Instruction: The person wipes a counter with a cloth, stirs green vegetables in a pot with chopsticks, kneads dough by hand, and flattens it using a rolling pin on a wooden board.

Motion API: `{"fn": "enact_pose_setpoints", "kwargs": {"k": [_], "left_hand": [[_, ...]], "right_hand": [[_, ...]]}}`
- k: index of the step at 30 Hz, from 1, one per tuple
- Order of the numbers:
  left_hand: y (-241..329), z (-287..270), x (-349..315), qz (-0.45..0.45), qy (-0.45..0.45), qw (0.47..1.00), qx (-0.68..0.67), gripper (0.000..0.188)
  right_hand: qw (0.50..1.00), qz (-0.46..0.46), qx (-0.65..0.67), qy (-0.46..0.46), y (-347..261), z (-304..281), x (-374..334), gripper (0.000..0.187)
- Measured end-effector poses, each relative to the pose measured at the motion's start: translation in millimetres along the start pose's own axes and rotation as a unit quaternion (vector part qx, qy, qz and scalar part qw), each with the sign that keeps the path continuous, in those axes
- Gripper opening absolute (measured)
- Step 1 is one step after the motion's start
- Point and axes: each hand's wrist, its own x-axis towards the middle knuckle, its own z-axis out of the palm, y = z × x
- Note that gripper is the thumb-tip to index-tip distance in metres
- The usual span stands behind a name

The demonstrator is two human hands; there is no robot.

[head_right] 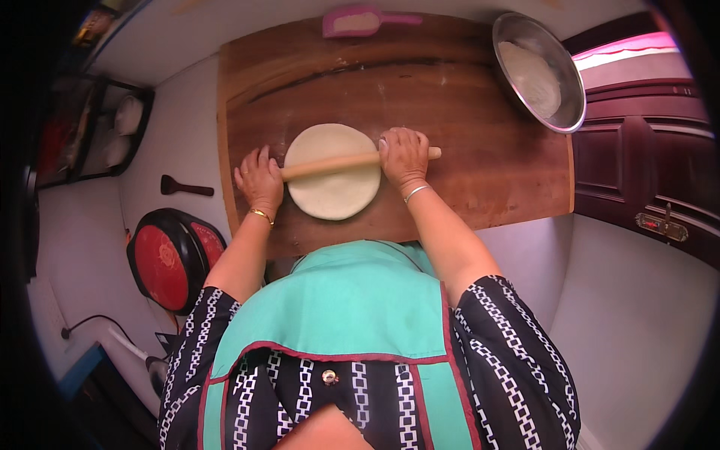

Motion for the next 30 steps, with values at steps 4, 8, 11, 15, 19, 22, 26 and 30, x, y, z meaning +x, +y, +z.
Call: {"fn": "enact_pose_setpoints", "kwargs": {"k": [4,8,11,15,19,22,26,30], "left_hand": [[2,12,63,0.028,0.011,0.998,-0.059,0.041],[5,21,148,0.001,0.013,0.998,-0.059,0.041],[4,27,144,0.0,0.053,0.994,-0.096,0.041],[-3,7,19,0.041,0.001,0.999,-0.018,0.047],[1,23,110,0.047,0.068,0.995,-0.063,0.044],[-2,36,167,-0.023,0.025,0.998,-0.043,0.046],[-4,32,115,0.027,0.028,0.999,-0.013,0.051],[-9,-1,7,0.086,-0.007,0.994,-0.071,0.047]], "right_hand": [[0.999,0.037,0.021,-0.024,18,25,45,0.01],[1.0,0.011,0.0,-0.021,39,52,132,0.012],[1.0,0.014,0.001,-0.025,33,49,132,0.017],[0.991,-0.015,0.005,-0.135,8,5,0,0.034],[0.996,-0.026,0.038,-0.075,35,45,93,0.028],[0.989,-0.016,-0.011,-0.148,39,56,166,0.029],[0.999,-0.03,-0.044,-0.003,36,61,91,0.042],[0.993,-0.045,-0.006,-0.112,18,-8,10,0.046]]}}
